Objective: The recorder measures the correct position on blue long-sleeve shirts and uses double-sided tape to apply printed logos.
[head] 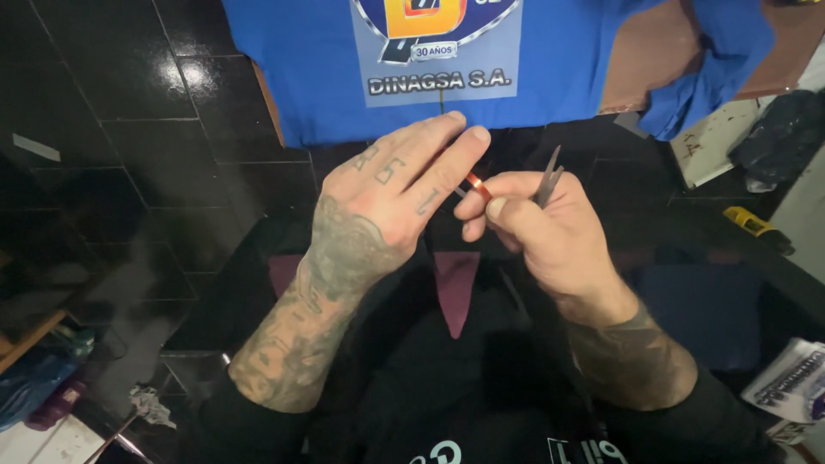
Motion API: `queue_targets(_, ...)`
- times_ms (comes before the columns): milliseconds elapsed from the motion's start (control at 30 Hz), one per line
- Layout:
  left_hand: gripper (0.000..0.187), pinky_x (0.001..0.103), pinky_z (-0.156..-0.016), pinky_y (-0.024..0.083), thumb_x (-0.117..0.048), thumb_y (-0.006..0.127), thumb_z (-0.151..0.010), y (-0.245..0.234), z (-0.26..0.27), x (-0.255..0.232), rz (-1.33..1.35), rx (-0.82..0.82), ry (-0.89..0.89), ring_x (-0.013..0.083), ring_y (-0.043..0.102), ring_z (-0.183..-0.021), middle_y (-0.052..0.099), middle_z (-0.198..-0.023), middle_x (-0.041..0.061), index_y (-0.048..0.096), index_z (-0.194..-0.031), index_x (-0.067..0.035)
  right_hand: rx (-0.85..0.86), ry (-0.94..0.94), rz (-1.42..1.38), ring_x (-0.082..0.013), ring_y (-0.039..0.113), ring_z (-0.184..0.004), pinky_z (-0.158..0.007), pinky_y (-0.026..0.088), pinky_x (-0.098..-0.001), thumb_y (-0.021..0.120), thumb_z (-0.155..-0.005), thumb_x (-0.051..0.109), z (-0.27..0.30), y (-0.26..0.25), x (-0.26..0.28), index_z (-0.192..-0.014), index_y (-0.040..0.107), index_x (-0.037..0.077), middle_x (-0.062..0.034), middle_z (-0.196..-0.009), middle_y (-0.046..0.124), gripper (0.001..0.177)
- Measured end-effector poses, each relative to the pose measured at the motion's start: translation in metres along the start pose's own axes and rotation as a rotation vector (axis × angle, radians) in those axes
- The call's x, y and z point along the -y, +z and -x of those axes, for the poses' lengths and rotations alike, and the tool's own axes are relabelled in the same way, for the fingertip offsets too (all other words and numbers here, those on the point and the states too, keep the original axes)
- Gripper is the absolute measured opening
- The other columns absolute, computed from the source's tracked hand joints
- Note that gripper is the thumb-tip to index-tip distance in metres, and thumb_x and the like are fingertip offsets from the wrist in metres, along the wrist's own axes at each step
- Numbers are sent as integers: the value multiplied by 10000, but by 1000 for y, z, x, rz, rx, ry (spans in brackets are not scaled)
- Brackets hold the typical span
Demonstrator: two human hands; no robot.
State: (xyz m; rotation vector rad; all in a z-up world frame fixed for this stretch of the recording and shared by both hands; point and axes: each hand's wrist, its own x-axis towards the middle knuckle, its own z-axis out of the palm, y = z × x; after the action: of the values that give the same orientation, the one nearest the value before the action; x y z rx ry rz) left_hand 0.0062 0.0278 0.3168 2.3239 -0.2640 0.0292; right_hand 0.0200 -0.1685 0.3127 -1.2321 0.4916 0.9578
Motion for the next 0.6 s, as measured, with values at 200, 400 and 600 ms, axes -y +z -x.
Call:
queue_targets(200,370,327,-969,628,-20,755,-914,7,4,3,34,-28,-45,247,741,-1122,683,-1297,136,672,-1274,-42,7,-23,85,-50,452,-514,-472,332,-164,516,-905,5,1,9,12,-962,743,-30,-83,-687,689,236)
queue_targets(400,394,350,-962,615,60,726,-874,8,5,3,134,-61,-99,269,744,-1093,685,-1279,152,659,-1256,-5,0,0,120,-52,405,-491,-453,301,-168,482,-859,-30,-1,9,12,-965,741,-43,-90,-689,685,280)
queue_targets(600,380,296,-923,622,146,677,-925,4,9,2,370,-76,-298,243,755,-1059,700,-1251,141,641,-1258,-33,54,-49,96,-36,419,-546,-484,302,-147,543,-910,7,5,1,2,-1100,719,-52,-103,-836,725,266)
